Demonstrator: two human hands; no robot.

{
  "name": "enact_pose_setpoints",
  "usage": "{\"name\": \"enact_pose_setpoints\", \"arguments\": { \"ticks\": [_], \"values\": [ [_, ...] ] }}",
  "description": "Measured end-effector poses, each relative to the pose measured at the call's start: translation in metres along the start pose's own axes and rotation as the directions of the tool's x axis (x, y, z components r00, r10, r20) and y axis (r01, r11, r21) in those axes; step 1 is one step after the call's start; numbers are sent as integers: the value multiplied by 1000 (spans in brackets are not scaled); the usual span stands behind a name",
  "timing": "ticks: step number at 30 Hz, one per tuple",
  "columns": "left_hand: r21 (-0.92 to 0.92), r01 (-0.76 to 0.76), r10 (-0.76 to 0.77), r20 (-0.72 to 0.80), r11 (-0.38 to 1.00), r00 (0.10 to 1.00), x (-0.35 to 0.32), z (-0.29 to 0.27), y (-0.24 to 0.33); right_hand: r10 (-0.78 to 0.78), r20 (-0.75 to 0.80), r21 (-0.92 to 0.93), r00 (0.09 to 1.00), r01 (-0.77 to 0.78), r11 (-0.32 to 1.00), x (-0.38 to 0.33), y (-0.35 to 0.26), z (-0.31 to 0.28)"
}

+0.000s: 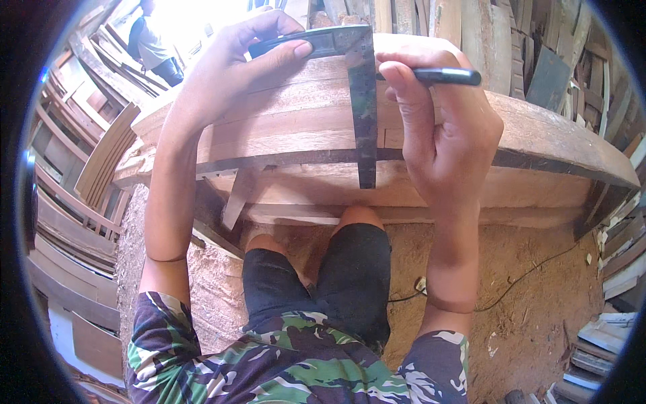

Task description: The person marks lines on a piece of wood using a square and a pen, then compares the marked piece with other similar wooden components in a workshop environment.

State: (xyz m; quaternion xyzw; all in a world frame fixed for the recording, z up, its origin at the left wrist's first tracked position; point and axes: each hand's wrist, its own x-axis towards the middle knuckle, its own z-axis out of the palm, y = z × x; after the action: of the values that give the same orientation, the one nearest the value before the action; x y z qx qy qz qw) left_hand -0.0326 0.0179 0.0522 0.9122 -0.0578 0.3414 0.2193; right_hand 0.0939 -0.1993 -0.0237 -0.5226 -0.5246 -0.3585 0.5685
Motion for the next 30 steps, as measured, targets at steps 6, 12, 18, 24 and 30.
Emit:
{"name": "enact_pose_setpoints", "arguments": {
  "ticks": [6, 12, 18, 24, 30],
  "values": [
    [-39, 48, -46, 69, 998, 997, 2, -4, -2, -70, 2, 9, 998, 70, 997, -1, 9, -3],
    [-80, 144, -136, 93, 986, 986, 2, -4, 2, -74, -269, 53, 960, 92, 994, -20, 7, -16],
    [-123, 344, -333, 105, 931, 937, 7, -3, 37, -78, -432, 58, 898, 114, 992, -43, 14, -22],
    [-49, 341, -338, 49, 939, 940, 9, 1, 39, -49, -409, 46, 911, 74, 996, -51, 14, -19],
    [-39, 281, -279, 48, 959, 959, 7, -3, 37, -31, -409, 87, 912, 72, 994, -50, 13, -9]
  ]
}}
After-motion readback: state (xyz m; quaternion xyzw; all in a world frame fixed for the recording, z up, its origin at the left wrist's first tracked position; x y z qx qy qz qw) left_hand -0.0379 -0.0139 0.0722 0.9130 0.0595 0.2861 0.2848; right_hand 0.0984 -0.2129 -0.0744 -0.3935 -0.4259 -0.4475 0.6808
